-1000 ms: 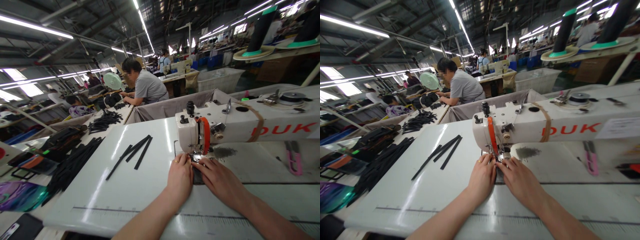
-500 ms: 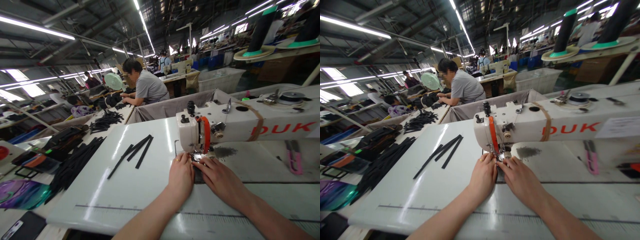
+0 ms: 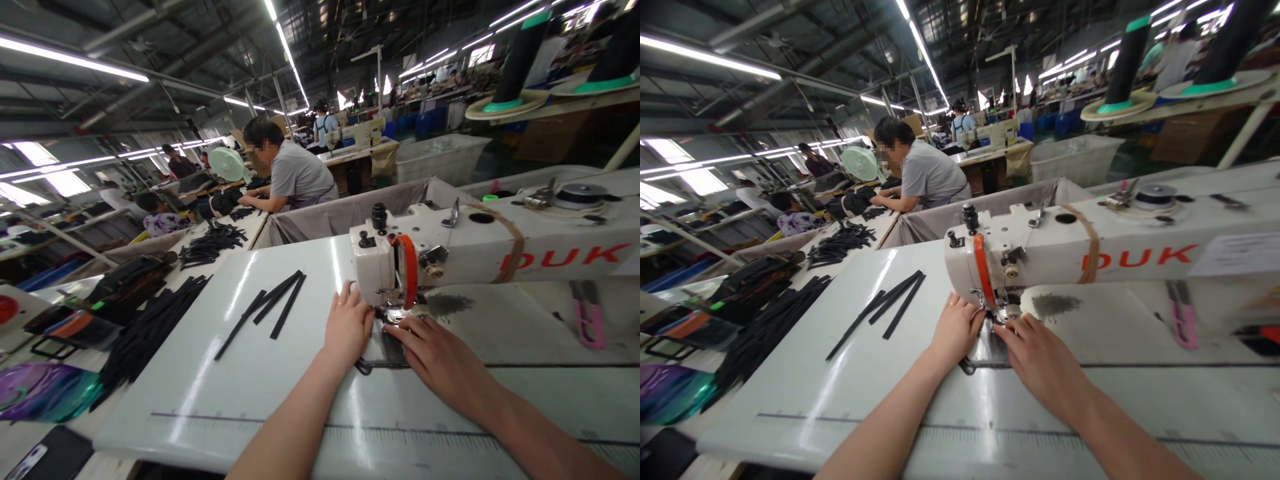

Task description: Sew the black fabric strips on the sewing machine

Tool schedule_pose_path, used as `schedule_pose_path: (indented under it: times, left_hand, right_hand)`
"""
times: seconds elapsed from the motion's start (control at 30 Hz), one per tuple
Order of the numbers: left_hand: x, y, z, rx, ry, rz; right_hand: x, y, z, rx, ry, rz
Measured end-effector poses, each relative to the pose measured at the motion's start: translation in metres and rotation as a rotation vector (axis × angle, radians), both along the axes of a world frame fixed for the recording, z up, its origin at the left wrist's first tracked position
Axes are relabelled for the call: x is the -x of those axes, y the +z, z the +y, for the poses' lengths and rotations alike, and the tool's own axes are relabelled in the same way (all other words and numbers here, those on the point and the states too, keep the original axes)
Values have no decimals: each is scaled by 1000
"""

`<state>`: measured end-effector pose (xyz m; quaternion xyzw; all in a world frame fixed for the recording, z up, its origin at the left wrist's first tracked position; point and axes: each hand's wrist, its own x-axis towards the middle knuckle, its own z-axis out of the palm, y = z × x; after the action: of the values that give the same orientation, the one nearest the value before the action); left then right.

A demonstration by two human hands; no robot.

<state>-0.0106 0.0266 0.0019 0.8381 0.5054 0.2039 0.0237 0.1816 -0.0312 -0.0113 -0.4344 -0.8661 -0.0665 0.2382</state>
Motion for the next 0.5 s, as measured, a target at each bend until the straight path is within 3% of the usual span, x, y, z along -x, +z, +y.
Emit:
schedule_pose_path:
  times: [0.1, 0.17, 0.33, 0.5]
  left_hand:
    - [4, 8, -4, 1, 139, 67]
    - [1, 12, -13, 52, 164, 84]
    - [-9, 14, -40, 220, 33, -70]
    - [-2, 13, -48, 179, -105, -167]
  right_hand:
    - [0, 1, 0, 5, 6, 4]
    - [0, 2, -1, 9, 19, 21]
    - [-2, 5, -2, 36, 127, 126]
    - [-3, 6, -4, 43, 143, 172]
